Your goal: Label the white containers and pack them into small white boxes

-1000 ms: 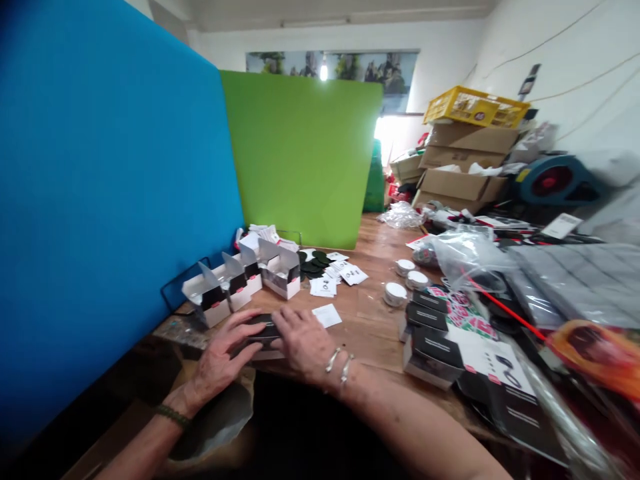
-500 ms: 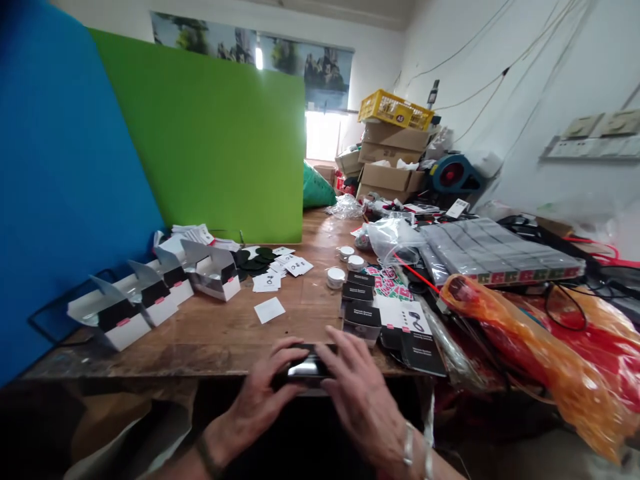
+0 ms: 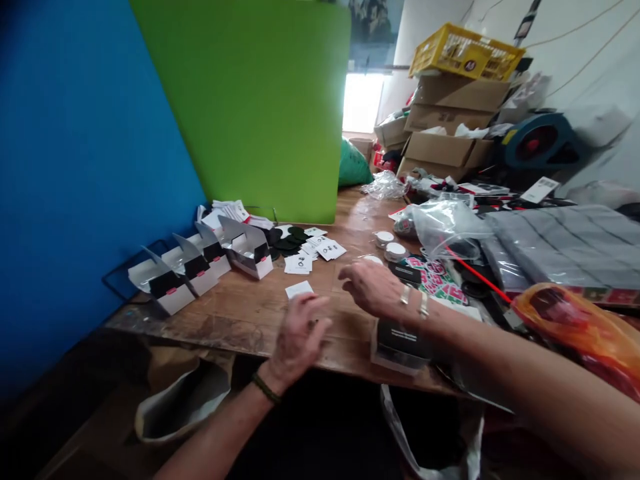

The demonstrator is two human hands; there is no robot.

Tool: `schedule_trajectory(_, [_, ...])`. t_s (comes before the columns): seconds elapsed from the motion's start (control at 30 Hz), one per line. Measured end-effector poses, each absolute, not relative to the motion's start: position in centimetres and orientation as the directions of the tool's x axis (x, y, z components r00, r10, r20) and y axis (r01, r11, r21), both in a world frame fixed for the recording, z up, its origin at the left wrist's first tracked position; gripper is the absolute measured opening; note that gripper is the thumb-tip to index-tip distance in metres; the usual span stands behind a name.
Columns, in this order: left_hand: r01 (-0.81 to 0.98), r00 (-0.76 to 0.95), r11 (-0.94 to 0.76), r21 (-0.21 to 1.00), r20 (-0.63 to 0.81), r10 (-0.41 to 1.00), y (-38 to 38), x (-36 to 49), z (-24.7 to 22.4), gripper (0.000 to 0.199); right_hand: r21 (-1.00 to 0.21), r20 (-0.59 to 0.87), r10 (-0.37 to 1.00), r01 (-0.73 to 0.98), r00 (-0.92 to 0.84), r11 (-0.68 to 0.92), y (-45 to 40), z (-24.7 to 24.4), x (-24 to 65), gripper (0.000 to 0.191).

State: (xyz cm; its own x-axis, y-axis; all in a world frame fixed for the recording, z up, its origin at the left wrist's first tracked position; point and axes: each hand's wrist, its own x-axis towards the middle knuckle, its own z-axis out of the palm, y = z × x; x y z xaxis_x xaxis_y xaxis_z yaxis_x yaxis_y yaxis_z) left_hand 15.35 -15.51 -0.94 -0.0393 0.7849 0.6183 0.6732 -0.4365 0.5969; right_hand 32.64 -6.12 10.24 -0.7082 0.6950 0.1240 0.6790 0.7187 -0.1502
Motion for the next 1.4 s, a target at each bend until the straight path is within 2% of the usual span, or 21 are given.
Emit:
schedule_trajectory(0.1, [0.771, -0.303, -0.182, 0.611, 0.603, 0.738, -13.6, 8.2, -0.4, 0.031, -0.241, -0.066, 0.654, 0.648, -0.754, 0.722, -1.9, 7.3, 26.4, 0.032])
schedule_trajectory(0.23, [0.818, -0.439, -0.020, 0.574, 0.647, 0.624, -10.4, 1.9, 0.6, 0.052, -0.376, -0.063, 0.519, 0.502, -0.852, 0.779, 0.2, 3.3, 21.1, 0.053])
schedule_trajectory(0.33, [0.793, -0.489, 0.031, 0.608, 0.607, 0.627, -8.2, 0.2, 0.9, 0.062, -0.367, -0.113, 0.499, 0.503, -0.859, 0.782, 1.1, 1.6, 19.5, 0.051])
schedule_trajectory(0.43, [0.773, -0.475, 0.023, 0.634, 0.555, 0.683, -7.1, -0.4, 0.3, 0.042, -0.320, -0.200, 0.569, 0.602, -0.798, 0.732, 2.0, 1.1, 18.8, 0.041])
schedule_trajectory(0.63, [0.831, -0.424, -0.049, 0.555, 0.687, 0.590, -7.0, -1.0, -0.6, 0.013, -0.312, -0.249, 0.608, 0.657, -0.753, 0.686, 3.5, 1.9, 17.4, 0.035])
schedule_trajectory(0.83, [0.908, -0.281, -0.094, 0.409, 0.759, 0.587, -10.9, -0.2, 1.5, 0.022, -0.388, -0.371, 0.547, 0.660, -0.750, 0.643, 3.4, 2.2, 16.9, 0.013])
schedule_trajectory(0.93, [0.926, -0.232, -0.108, 0.362, 0.769, 0.596, -14.0, 0.6, 1.7, 0.017, -0.432, -0.366, 0.522, 0.637, -0.771, 0.638, 3.7, 2.4, 16.9, 0.011])
schedule_trajectory(1.0, [0.912, -0.261, -0.123, 0.392, 0.784, 0.563, -15.6, 1.2, 1.1, 0.009, -0.480, -0.327, 0.534, 0.624, -0.780, 0.617, 4.9, 3.0, 16.5, 0.013])
schedule_trajectory(1.03, [0.894, -0.299, -0.130, 0.429, 0.786, 0.541, -16.2, 1.4, 0.7, 0.016, -0.506, -0.295, 0.553, 0.618, -0.779, 0.601, 5.7, 3.3, 16.1, 0.016])
schedule_trajectory(1.13, [0.809, -0.465, -0.110, 0.577, 0.744, 0.480, -16.9, 1.6, -1.2, 0.066, -0.598, -0.180, 0.646, 0.604, -0.742, 0.527, 9.0, 4.3, 14.0, 0.032])
schedule_trajectory(1.2, [0.734, -0.549, -0.125, 0.668, 0.691, 0.469, -16.8, 1.5, -2.3, 0.087, -0.671, -0.114, 0.706, 0.578, -0.699, 0.465, 11.2, 4.7, 11.8, 0.033])
schedule_trajectory(1.3, [0.623, -0.606, -0.213, 0.753, 0.636, 0.477, -16.4, 1.2, -3.4, 0.094, -0.713, -0.033, 0.758, 0.547, -0.651, 0.439, 13.7, 4.5, 8.2, 0.032])
schedule_trajectory(1.4, [0.617, -0.624, -0.195, 0.763, 0.624, 0.471, -16.2, 1.1, -3.6, 0.090, -0.669, 0.030, 0.776, 0.564, -0.630, 0.484, 15.1, 3.6, 4.8, 0.045])
